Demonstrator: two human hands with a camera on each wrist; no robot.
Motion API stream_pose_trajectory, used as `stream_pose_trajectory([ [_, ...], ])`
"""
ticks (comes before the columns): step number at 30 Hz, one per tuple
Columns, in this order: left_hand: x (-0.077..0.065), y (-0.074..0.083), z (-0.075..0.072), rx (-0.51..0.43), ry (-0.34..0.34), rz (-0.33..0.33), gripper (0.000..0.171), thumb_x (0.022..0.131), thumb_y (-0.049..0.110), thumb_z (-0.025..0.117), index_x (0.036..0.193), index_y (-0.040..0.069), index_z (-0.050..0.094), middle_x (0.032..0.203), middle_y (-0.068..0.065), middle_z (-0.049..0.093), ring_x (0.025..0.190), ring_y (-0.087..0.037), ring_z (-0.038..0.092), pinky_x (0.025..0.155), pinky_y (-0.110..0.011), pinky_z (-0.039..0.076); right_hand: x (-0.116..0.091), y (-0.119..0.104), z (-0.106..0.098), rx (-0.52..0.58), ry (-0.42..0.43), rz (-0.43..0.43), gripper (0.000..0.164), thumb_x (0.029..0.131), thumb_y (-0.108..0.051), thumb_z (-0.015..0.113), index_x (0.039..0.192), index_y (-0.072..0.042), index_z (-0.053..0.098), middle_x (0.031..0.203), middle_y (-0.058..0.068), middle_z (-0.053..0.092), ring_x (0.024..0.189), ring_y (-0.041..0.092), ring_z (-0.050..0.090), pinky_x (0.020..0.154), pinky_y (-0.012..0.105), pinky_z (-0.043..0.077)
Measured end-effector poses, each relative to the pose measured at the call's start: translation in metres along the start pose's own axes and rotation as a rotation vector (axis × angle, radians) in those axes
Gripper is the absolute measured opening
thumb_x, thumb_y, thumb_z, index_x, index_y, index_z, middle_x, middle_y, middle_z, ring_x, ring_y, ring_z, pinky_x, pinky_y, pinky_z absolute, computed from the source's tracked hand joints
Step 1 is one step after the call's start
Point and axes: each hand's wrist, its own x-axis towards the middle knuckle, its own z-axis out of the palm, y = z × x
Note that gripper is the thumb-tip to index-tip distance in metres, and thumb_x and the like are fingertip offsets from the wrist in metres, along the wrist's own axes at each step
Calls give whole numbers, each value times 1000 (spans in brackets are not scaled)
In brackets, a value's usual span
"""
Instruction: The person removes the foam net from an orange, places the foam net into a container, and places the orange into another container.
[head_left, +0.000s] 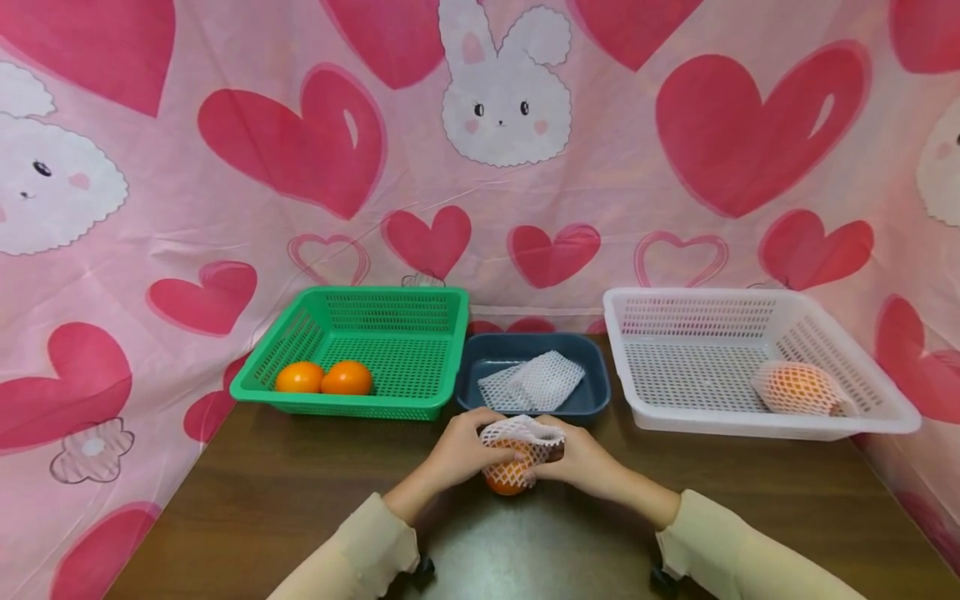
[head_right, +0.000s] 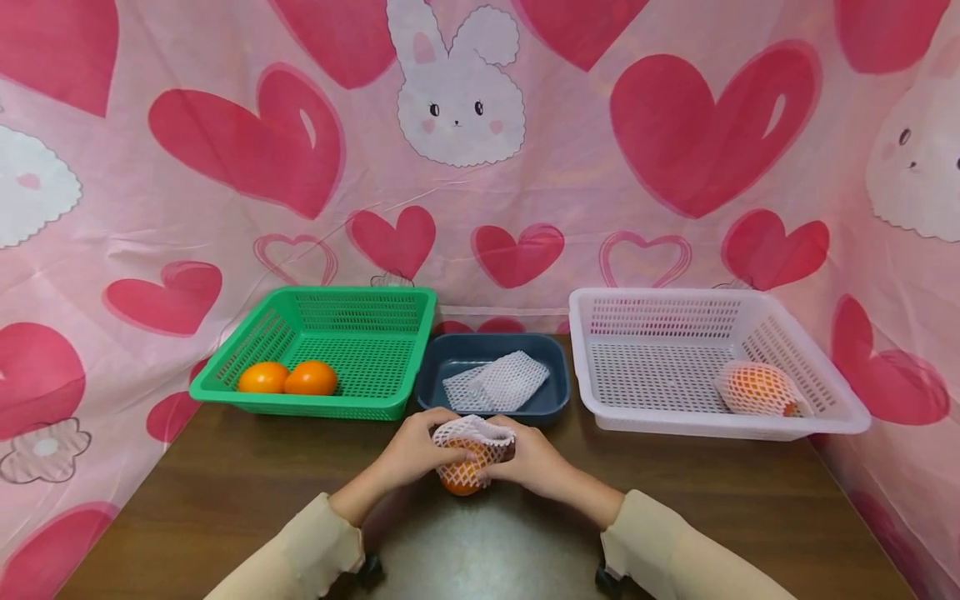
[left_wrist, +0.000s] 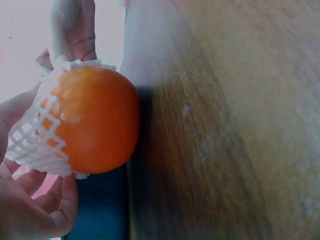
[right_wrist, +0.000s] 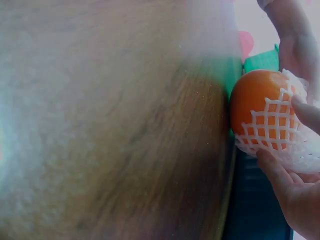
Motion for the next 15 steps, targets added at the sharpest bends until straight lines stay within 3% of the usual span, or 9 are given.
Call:
stream_pose_trajectory([
  [3,-1,1,-1,-3,-17,-15,43,75,25,93,110,7,76,102,2,72,91,-12,64,80,-30,53,2,2,0,-23,31,-16,47,78,-20,91,117,-3,69,105,2,72,90,7,61,79,27,54],
  [8,-3,2,-1,10,-109,-23,66,71,28,96,127,8,68,115,1,70,100,-12,63,87,-32,52,3,5,-2,-29,86,-24,31,79,-18,90,103,-6,75,94,-2,74,83,5,62,74,27,54],
  [11,-3,2,0,29,-141,-27,71,70,27,96,130,7,66,118,-1,68,101,-13,62,89,-32,51,4,5,-5,-28,108,-18,22,80,-15,88,96,-5,77,89,-2,74,78,3,60,69,26,53],
  [15,-4,4,0,36,-135,-37,71,69,26,96,130,4,65,118,-4,69,101,-16,63,90,-33,52,6,2,-8,-36,128,-1,23,84,-13,85,102,0,77,95,4,76,84,5,64,74,27,55],
])
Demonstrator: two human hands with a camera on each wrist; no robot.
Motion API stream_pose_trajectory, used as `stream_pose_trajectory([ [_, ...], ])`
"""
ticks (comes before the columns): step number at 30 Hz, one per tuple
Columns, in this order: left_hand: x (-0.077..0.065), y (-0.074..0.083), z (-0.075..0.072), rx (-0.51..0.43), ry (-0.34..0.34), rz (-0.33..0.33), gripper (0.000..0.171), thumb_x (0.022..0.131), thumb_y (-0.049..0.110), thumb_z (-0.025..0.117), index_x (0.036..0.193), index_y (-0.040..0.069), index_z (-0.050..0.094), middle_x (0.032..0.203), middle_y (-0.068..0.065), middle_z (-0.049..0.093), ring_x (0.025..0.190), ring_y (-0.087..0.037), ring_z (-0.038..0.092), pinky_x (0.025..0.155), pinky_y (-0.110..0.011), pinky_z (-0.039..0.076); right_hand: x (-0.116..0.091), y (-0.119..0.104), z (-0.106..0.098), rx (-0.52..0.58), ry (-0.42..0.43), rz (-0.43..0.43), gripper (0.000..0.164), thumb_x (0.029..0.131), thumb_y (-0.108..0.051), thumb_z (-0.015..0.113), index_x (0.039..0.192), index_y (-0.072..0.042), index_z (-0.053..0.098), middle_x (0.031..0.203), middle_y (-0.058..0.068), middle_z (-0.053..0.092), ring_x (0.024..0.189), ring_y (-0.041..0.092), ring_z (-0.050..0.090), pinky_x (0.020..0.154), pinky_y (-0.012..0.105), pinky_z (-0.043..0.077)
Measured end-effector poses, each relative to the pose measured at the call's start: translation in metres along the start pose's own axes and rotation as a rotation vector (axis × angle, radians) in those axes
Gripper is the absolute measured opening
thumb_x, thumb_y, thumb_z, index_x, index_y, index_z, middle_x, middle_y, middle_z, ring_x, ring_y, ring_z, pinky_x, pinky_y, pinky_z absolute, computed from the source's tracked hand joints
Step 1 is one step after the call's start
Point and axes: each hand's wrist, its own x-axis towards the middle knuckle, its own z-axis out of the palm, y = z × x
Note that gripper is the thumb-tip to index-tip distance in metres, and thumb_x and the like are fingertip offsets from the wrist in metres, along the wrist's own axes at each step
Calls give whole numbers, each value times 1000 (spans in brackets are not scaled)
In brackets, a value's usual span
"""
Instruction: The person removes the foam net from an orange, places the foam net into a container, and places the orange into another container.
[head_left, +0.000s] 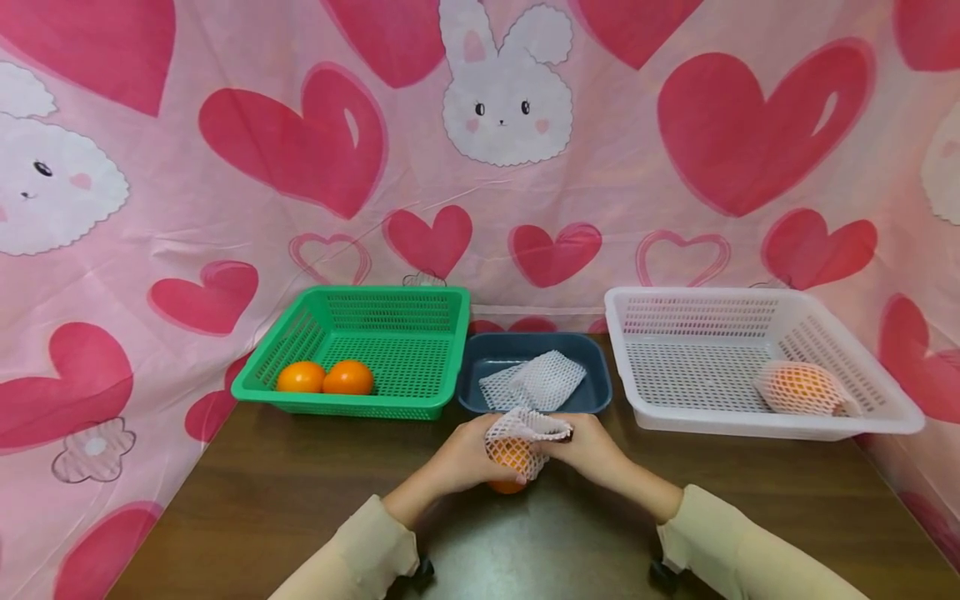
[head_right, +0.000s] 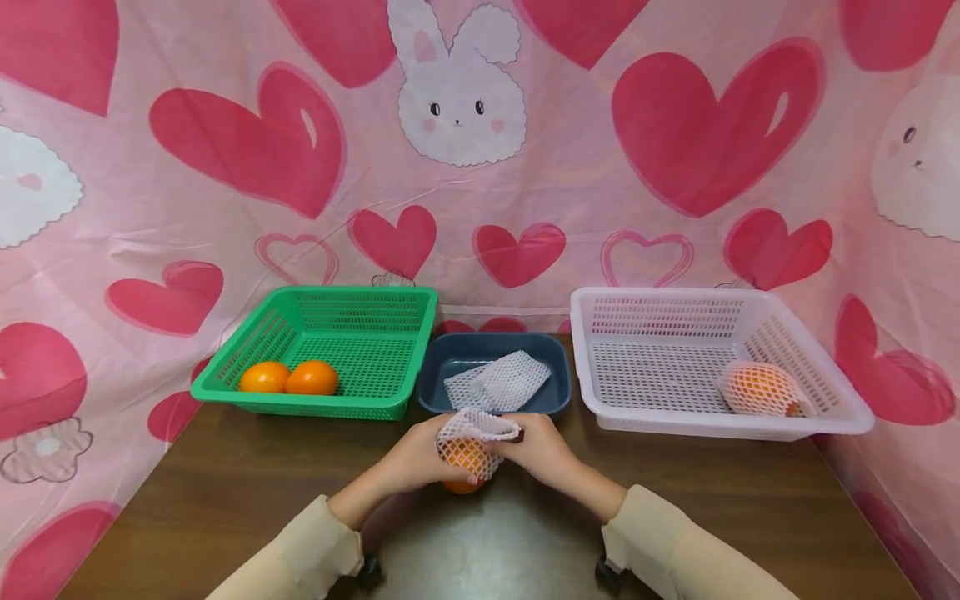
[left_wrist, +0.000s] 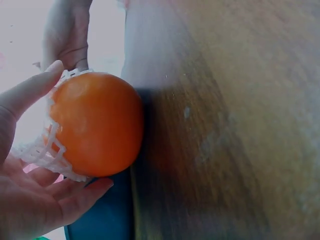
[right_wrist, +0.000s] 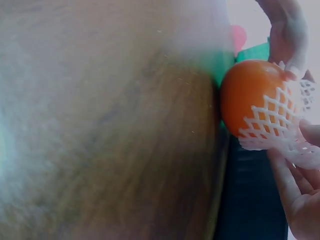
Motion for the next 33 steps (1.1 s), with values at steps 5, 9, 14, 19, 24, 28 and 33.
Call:
stream_pose_trajectory([
  [5,0,0,1,-23,3,-10,74,69,25,96,132,3,64,118,-5,70,101,-17,64,89,-34,53,1,-4,-4,64,-2,91,31,88,-15,82,111,4,75,103,10,76,91,11,67,79,28,56],
  [9,0,-1,3,-33,-8,-6,76,68,26,96,133,4,62,118,-3,69,99,-15,63,89,-33,52,2,-7,-8,117,-26,145,36,90,-16,81,118,5,72,108,11,75,93,14,67,80,27,56],
  [14,1,-5,7,-36,-38,16,82,67,25,98,137,8,58,120,1,67,102,-11,62,93,-32,51,6,-12,-13,241,-38,201,39,92,-16,78,122,7,67,112,15,73,94,20,66,80,27,57],
  [19,1,-7,9,-68,-55,15,81,68,21,97,137,8,56,119,2,67,102,-12,62,95,-33,51,12,-17,-13,358,-30,262,40,94,-14,77,122,11,63,108,16,73,90,16,69,77,30,59],
  [24,1,-8,7,-85,-84,-13,77,72,20,95,137,8,55,115,3,67,96,-11,62,92,-31,52,20,-19,-15,416,-24,295,38,95,-14,74,120,13,62,103,15,74,86,16,71,77,32,60],
  [28,1,-8,7,-74,-84,-21,85,73,22,95,144,8,50,119,0,65,95,-13,62,91,-32,53,30,-19,-17,437,-18,308,37,97,-14,72,123,11,62,103,13,74,85,18,71,77,31,60],
  [33,3,-7,7,-42,-101,-56,83,76,28,93,146,11,51,123,1,63,98,-14,60,90,-31,53,43,-15,-17,492,-4,318,43,98,-13,69,134,8,57,112,14,72,88,18,71,80,34,60],
])
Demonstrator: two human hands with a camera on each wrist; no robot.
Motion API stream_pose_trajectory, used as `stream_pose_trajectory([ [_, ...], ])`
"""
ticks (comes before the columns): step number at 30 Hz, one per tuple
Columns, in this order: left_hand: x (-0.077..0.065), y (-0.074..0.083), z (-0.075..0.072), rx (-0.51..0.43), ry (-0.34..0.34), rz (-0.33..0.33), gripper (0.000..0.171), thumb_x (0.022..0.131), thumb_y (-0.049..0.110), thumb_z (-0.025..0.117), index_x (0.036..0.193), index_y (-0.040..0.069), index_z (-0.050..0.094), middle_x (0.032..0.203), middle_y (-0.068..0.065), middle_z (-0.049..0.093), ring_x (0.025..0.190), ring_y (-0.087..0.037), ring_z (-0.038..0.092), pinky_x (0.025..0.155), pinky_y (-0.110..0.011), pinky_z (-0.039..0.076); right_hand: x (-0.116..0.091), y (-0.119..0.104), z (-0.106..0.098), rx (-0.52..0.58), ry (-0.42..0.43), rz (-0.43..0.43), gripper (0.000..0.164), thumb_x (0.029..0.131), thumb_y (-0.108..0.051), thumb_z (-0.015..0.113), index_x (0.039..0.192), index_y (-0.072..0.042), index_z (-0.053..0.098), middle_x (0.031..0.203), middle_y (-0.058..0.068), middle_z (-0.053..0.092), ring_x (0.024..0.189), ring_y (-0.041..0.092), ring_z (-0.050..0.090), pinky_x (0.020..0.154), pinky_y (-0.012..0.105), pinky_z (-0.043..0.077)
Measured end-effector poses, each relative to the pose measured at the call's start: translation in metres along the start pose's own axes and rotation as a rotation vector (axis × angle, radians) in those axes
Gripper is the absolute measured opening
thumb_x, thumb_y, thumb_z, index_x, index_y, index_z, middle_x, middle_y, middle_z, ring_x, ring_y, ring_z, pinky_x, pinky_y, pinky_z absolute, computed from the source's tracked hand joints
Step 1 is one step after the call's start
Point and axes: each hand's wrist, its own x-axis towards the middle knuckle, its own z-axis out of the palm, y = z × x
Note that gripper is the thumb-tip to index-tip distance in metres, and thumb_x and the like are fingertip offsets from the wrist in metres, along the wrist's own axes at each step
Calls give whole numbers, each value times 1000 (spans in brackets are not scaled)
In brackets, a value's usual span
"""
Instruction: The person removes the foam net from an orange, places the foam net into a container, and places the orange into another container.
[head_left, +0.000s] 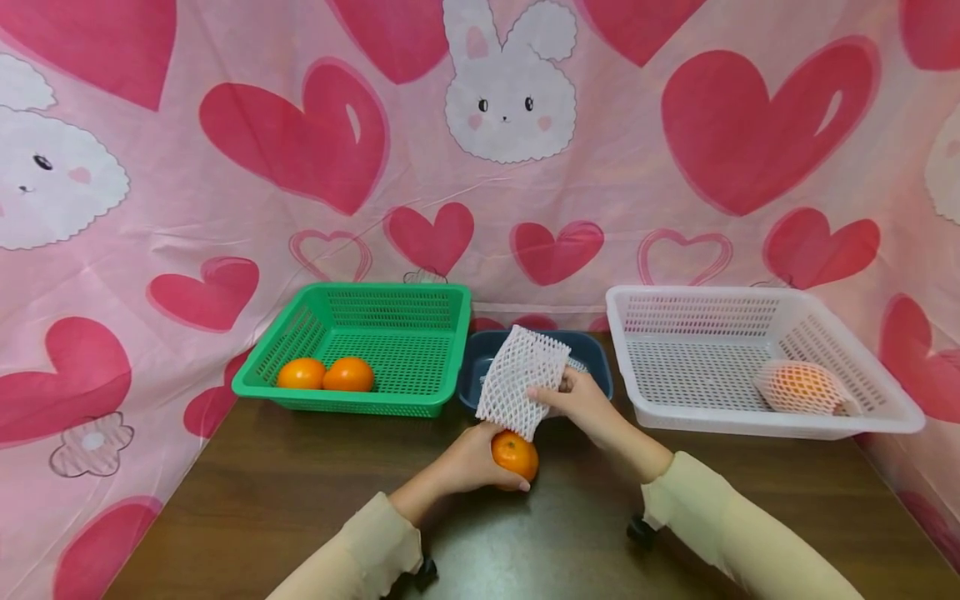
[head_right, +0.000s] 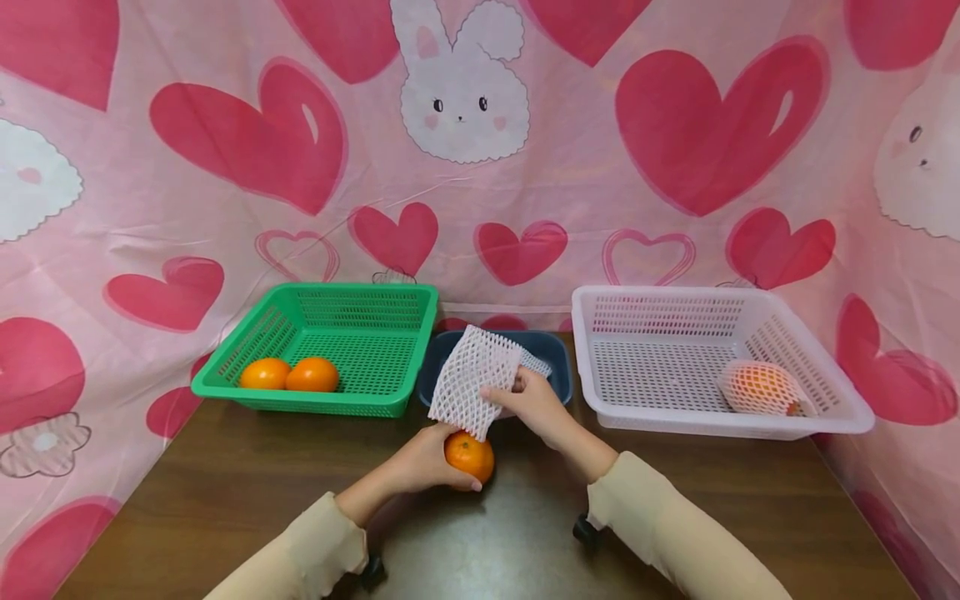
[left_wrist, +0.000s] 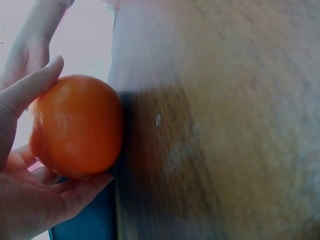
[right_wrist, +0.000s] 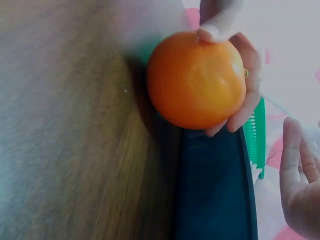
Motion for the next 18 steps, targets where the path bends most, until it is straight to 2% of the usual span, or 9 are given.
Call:
stream_pose_trajectory([
  [3,1,0,0,13,-12,-20,73,76,29,93,138,10,58,117,1,64,95,-14,60,86,-30,54,7,1,0,43,0,4,46,100,-11,67,139,8,52,119,17,70,90,19,72,83,36,60],
  [7,1,0,1,11,-14,-11,64,75,26,93,129,11,63,117,0,64,95,-15,59,84,-30,54,17,3,-1,79,24,36,46,101,-11,65,140,8,50,119,15,71,90,18,72,84,39,60],
  [14,3,-2,1,5,-27,-1,62,76,26,92,130,17,64,123,0,64,96,-14,59,83,-30,53,35,0,-3,99,110,78,45,102,-13,64,140,6,50,124,16,67,92,17,72,84,35,59],
  [18,3,-2,0,2,-37,-5,62,77,26,92,131,17,63,124,0,64,98,-15,59,85,-30,53,46,0,0,64,127,128,45,102,-15,64,140,5,51,126,19,65,92,18,71,86,35,59],
])
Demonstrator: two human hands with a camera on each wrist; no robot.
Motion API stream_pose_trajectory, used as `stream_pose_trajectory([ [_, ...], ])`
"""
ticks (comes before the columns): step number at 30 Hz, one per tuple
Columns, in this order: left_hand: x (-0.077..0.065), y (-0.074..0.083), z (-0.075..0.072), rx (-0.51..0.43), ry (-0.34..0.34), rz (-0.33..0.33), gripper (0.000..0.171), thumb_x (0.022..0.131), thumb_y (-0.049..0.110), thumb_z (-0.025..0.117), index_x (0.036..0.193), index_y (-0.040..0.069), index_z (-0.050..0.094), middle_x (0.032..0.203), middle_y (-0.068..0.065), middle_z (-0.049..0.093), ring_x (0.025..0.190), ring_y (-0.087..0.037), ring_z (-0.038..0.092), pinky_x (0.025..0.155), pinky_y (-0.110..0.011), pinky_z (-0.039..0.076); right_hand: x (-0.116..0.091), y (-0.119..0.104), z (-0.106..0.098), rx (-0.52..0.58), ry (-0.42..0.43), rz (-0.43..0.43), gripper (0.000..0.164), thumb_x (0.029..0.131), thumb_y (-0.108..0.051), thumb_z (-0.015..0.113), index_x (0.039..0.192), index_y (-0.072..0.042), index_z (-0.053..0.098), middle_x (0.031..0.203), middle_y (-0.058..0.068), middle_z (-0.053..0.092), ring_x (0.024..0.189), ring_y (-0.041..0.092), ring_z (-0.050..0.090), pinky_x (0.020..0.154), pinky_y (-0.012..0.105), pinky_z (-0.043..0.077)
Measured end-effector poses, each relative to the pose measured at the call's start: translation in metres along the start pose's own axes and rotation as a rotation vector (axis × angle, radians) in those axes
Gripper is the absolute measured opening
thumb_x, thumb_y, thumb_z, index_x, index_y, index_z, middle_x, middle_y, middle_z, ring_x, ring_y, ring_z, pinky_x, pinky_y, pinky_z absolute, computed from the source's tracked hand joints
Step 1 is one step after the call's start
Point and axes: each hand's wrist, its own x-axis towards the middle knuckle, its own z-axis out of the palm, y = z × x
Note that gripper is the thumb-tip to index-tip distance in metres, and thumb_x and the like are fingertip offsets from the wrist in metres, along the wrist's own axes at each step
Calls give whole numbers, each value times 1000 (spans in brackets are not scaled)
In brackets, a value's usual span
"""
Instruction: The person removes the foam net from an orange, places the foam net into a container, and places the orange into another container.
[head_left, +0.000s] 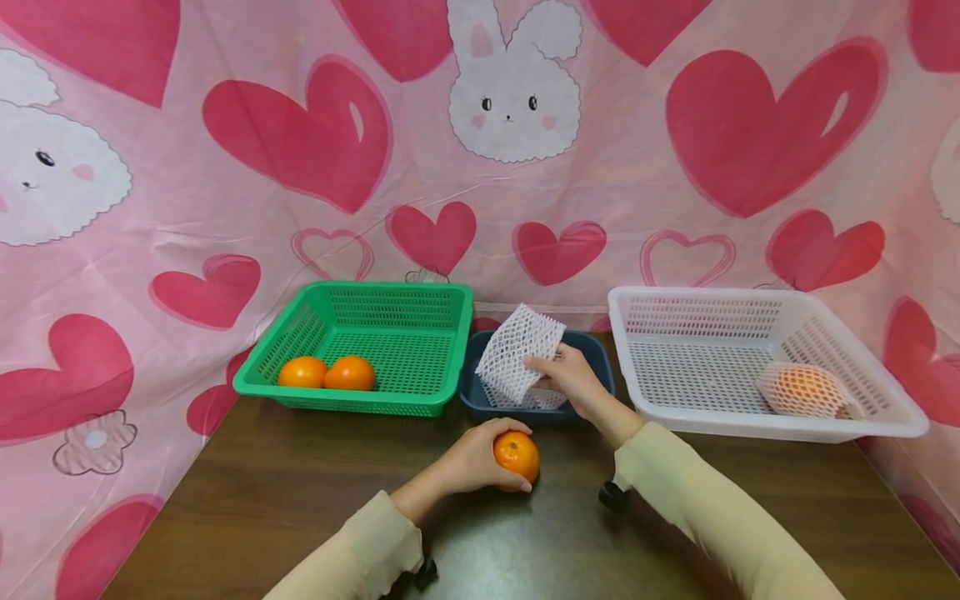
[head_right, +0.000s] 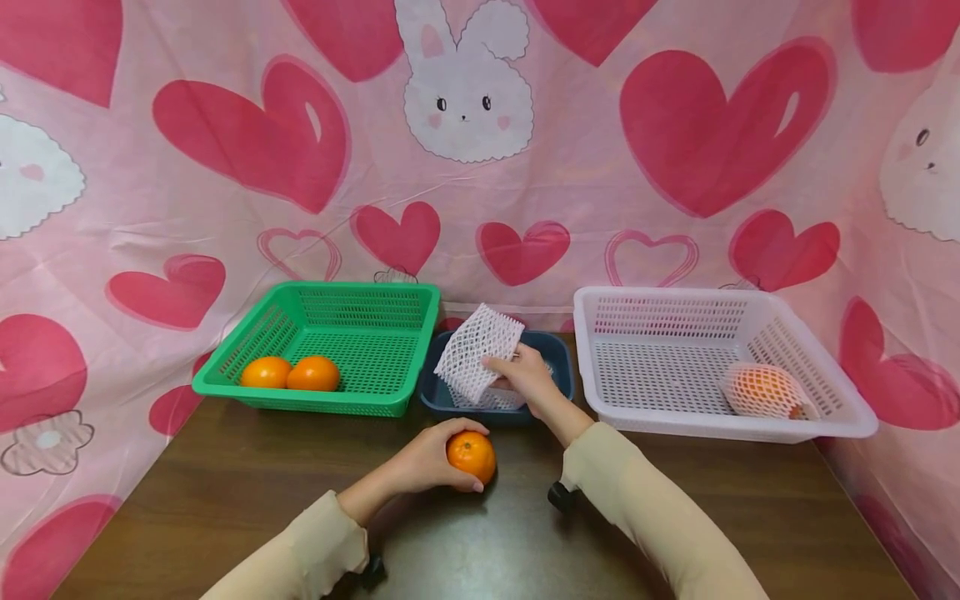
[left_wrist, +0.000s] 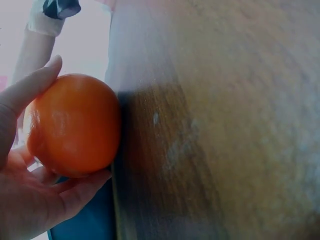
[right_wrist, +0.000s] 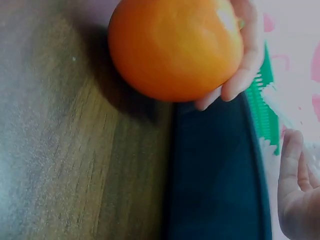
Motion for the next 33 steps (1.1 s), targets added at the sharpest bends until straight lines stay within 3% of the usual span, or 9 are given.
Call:
stream_pose_trajectory([
  [6,0,0,-1,-14,-11,-2,61,78,26,91,131,17,62,125,0,63,99,-15,59,86,-31,53,12,8,6,-47,-30,77,44,102,-17,65,138,6,54,124,20,66,90,20,71,87,34,58],
  [15,1,1,-1,-8,-16,-14,61,78,26,91,131,17,62,125,-1,63,98,-15,58,85,-32,53,22,15,8,-167,-26,63,43,100,-17,68,135,5,57,118,20,68,86,21,71,83,34,59],
  [17,1,1,-1,-7,-14,-16,61,78,27,91,131,17,62,124,-1,63,98,-15,58,84,-32,53,24,14,7,-188,-20,85,50,100,-20,69,140,4,52,122,22,66,85,21,70,83,34,59],
  [21,1,2,-1,-9,-12,-17,62,77,26,91,131,16,62,123,-1,63,97,-15,59,84,-31,53,24,13,5,-171,-12,137,76,99,-21,71,157,3,27,135,29,57,83,19,70,82,33,59],
  [25,1,1,-1,-5,-11,-21,62,77,27,91,131,16,62,123,-1,63,97,-15,59,84,-31,53,22,12,0,-185,-1,147,94,98,-20,72,162,-2,7,140,33,49,85,21,71,83,33,59],
  [29,2,1,-1,-4,-14,-25,61,78,27,91,131,17,62,121,-1,63,97,-15,59,84,-31,53,19,12,-5,-237,3,103,98,96,-20,74,163,-6,3,150,35,36,96,30,72,88,38,58],
  [33,2,1,-1,-5,-19,-26,61,78,27,91,130,17,62,121,-1,63,97,-15,58,84,-31,53,18,12,-7,-398,-26,30,94,95,-25,76,163,-8,14,145,34,41,87,30,71,83,38,60],
])
